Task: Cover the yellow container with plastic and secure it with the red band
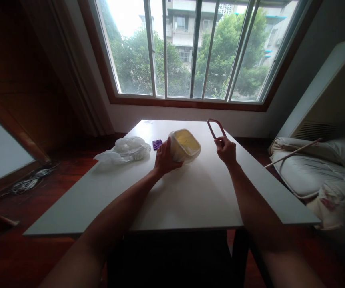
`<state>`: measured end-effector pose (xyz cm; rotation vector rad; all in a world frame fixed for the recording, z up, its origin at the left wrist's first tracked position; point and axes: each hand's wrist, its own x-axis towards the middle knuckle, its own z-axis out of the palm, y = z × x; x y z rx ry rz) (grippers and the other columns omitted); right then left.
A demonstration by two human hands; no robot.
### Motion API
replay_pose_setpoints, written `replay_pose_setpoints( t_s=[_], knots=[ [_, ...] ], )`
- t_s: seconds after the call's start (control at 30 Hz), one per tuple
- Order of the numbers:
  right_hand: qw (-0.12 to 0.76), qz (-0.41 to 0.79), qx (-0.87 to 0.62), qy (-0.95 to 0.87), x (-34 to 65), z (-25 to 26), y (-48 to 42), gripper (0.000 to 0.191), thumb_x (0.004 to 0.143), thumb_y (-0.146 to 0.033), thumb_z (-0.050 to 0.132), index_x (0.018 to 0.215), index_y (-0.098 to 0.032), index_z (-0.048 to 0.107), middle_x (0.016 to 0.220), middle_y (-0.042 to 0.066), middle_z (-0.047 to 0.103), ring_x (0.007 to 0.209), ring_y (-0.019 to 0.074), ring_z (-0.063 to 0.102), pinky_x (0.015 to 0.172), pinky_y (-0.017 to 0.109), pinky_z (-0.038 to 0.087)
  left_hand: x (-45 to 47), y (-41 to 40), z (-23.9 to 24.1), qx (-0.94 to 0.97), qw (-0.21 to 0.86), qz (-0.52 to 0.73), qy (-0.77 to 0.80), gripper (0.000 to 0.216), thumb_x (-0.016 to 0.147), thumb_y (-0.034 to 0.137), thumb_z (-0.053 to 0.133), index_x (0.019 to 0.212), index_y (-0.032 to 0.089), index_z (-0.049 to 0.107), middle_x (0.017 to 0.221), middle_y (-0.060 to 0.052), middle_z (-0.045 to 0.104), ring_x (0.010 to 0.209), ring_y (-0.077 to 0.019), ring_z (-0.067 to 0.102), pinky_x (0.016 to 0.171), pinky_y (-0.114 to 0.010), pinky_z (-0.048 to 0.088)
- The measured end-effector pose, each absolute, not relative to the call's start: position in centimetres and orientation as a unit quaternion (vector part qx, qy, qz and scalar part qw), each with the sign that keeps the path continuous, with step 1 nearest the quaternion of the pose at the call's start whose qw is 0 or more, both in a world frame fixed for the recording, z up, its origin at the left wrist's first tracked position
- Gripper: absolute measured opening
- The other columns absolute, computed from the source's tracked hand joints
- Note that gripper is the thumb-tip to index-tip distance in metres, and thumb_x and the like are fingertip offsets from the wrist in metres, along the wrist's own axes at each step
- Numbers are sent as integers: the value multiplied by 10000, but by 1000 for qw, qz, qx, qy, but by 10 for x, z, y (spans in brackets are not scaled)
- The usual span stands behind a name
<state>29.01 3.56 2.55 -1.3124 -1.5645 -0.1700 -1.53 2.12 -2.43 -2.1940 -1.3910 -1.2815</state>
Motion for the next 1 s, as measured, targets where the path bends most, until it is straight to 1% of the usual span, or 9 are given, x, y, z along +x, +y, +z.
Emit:
replay_pose_setpoints(
  t_s=[0.13,0.3,0.4,0.47,0.53,0.63,0.73,0.9,1.0],
  knots=[
    [395,-31,-693,-602,329,-1,65,279,893,-402,581,980,-192,743,936,122,764,892,270,693,781,337,495,-17,23,-26,-717,89,-467,-511,1399,520,518,873,1582,152,39,1451,-218,415,1335,-445,425,1079,-564,406],
    [278,22,-767,-578,347,-19,83,252,833,-421,652,917,-211,763,1037,131,756,961,291,697,812,357,507,-20,23,-27,-710,72,-467,-522,1400,532,530,867,1583,151,23,1448,-221,411,1330,-445,433,1054,-570,432],
    [244,28,-783,-572,346,-21,87,318,805,-407,689,1040,-202,751,1095,138,743,1024,289,687,850,355,512,-20,22,-26,-714,76,-466,-517,1399,530,527,869,1583,156,26,1451,-218,406,1341,-443,422,1063,-565,427],
    [236,24,-779,-581,342,-21,87,402,802,-402,696,1144,-193,719,1129,143,734,1062,285,677,874,353,511,-20,21,-25,-712,74,-467,-519,1393,530,527,869,1582,156,35,1453,-221,403,1342,-445,421,1069,-566,420],
    [249,27,-750,-612,334,-19,85,407,826,-399,673,1167,-179,708,1110,144,737,1049,276,682,875,352,513,-19,20,-24,-709,64,-470,-522,1389,528,526,871,1582,161,43,1454,-221,402,1341,-446,423,1071,-569,416],
    [271,73,-668,-689,314,-18,78,363,853,-384,649,1120,-149,719,1002,132,753,915,242,710,817,335,527,-16,17,-23,-699,33,-483,-526,1378,523,527,875,1581,179,64,1469,-214,393,1352,-444,412,1070,-568,419],
    [244,156,-571,-768,289,-19,67,406,830,-381,693,1175,-166,692,987,92,755,789,196,709,767,313,538,-11,15,-25,-676,-26,-511,-530,1320,546,532,869,1577,221,105,1509,-192,369,1376,-426,397,1075,-555,424],
    [229,159,-475,-834,257,-27,53,592,653,-358,865,1197,-223,675,1102,74,725,941,221,690,862,329,538,-5,13,-30,-658,-108,-544,-510,1267,578,517,863,1572,228,132,1514,-174,384,1382,-388,411,1086,-521,430],
    [251,127,-461,-842,245,-31,48,438,676,-372,837,1071,-227,713,1090,63,714,941,224,674,850,329,533,-4,13,-31,-655,-127,-545,-508,1275,577,526,861,1573,223,125,1512,-176,386,1374,-382,423,1084,-519,436]
  ],
)
